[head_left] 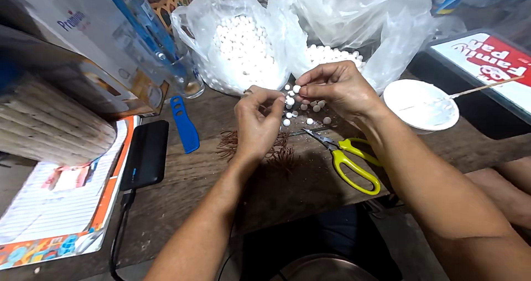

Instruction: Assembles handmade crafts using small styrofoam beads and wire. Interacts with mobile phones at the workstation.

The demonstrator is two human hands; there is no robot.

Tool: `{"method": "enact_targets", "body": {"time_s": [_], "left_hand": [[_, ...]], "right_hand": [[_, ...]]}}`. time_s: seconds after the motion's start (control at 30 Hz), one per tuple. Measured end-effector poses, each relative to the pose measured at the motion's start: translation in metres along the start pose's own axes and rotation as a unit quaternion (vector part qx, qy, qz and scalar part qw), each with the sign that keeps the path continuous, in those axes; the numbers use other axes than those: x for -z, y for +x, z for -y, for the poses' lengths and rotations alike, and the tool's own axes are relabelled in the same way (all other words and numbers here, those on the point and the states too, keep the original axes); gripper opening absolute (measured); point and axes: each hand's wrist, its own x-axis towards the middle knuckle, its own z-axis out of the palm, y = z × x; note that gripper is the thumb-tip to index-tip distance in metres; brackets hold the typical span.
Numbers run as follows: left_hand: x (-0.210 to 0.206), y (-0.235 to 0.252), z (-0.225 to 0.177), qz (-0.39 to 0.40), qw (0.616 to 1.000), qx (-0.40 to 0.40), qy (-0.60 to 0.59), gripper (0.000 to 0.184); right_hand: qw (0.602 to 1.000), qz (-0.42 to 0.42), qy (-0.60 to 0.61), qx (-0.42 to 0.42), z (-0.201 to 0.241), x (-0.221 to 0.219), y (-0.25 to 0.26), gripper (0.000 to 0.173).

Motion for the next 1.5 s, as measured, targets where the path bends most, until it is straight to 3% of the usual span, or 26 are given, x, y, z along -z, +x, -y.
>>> {"method": "enact_targets", "body": {"time_s": [0.37, 1.3, 1.5], "left_hand": [[-0.0022, -0.0017, -0.0004, -0.008, 1.000, -0.021, 0.003, 0.010], [-0.0031, -0.0010, 0.0027, -0.010, 0.997, -0.057, 0.056, 0.009], [-0.0026, -0.0015, 0.0002, -0.005, 0.998, -0.033, 0.046, 0.010]], "right_hand": [[0.999, 0.013, 0.014, -0.028, -0.0012, -0.0002, 0.0004, 0.019], [0.997, 0.034, -0.052, 0.053, -0.0053, -0.0012, 0.0001, 0.013], [0.994, 0.055, -0.066, 0.068, -0.0059, 0.0016, -0.0003, 0.014]]}}
